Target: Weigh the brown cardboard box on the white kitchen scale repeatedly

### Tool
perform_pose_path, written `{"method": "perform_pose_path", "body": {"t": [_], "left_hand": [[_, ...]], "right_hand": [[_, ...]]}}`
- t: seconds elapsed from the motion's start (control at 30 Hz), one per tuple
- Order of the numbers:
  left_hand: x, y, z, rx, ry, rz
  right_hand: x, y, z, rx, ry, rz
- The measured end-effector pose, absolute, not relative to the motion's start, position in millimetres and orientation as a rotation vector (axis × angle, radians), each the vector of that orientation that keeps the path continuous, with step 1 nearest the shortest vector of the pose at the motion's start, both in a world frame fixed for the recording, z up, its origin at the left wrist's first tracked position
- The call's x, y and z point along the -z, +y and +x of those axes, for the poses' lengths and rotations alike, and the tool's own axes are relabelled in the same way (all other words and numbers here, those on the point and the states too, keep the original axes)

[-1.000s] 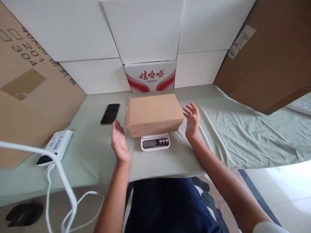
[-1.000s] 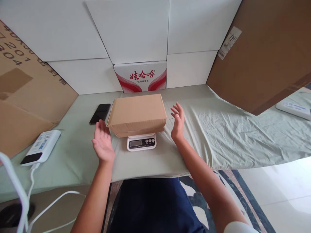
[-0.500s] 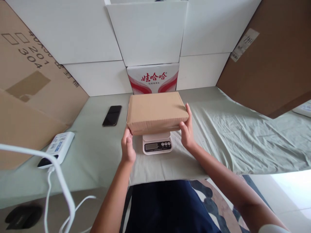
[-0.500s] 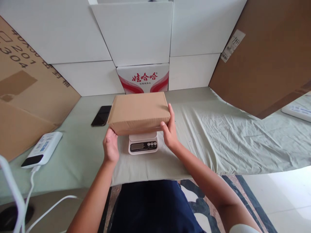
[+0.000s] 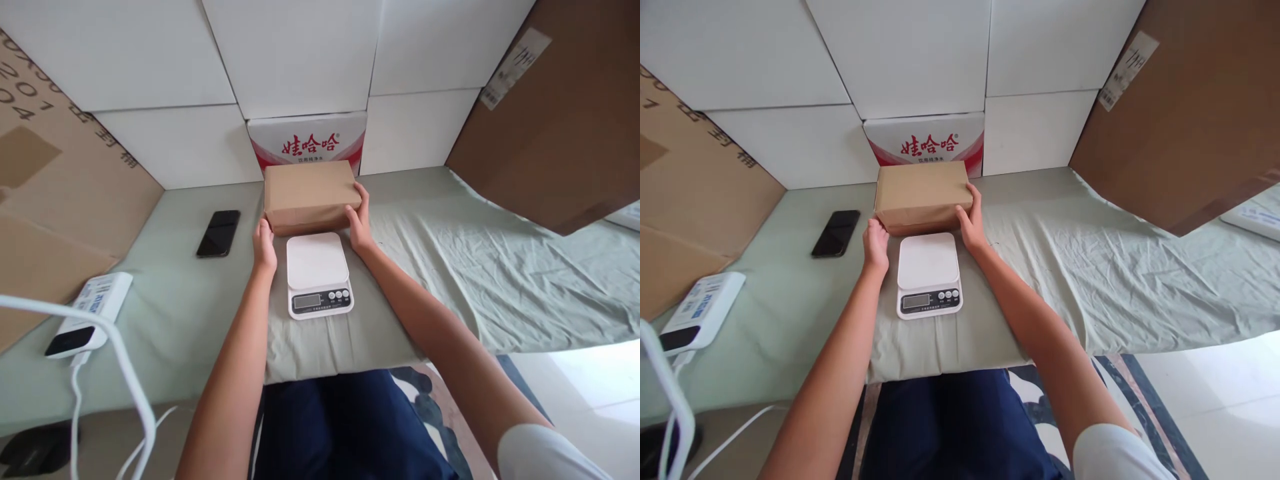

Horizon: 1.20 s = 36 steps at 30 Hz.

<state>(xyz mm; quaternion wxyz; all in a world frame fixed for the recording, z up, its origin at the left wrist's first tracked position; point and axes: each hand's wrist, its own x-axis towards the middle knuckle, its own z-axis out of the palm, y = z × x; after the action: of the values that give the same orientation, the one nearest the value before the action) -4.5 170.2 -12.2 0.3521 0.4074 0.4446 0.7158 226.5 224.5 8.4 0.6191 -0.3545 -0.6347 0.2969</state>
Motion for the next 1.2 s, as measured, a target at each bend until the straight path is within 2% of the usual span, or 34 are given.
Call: {"method": "perform_pose_path", "body": {"t": [0.6,0.77,1.2], "left_hand": [[19,177,-14,-1.763,1.215,1.075],[16,175,-19,-1.780,1.257,1.024],[18,177,-13,-1.732,1.218,0.966]], "right_hand": [[-4,225,234,-0.765,-1.520,-0.813],[-1,219,235,-0.892,-1.473,-0.797],[-4,218,235,-0.885,-1.520,-0.835]]}}
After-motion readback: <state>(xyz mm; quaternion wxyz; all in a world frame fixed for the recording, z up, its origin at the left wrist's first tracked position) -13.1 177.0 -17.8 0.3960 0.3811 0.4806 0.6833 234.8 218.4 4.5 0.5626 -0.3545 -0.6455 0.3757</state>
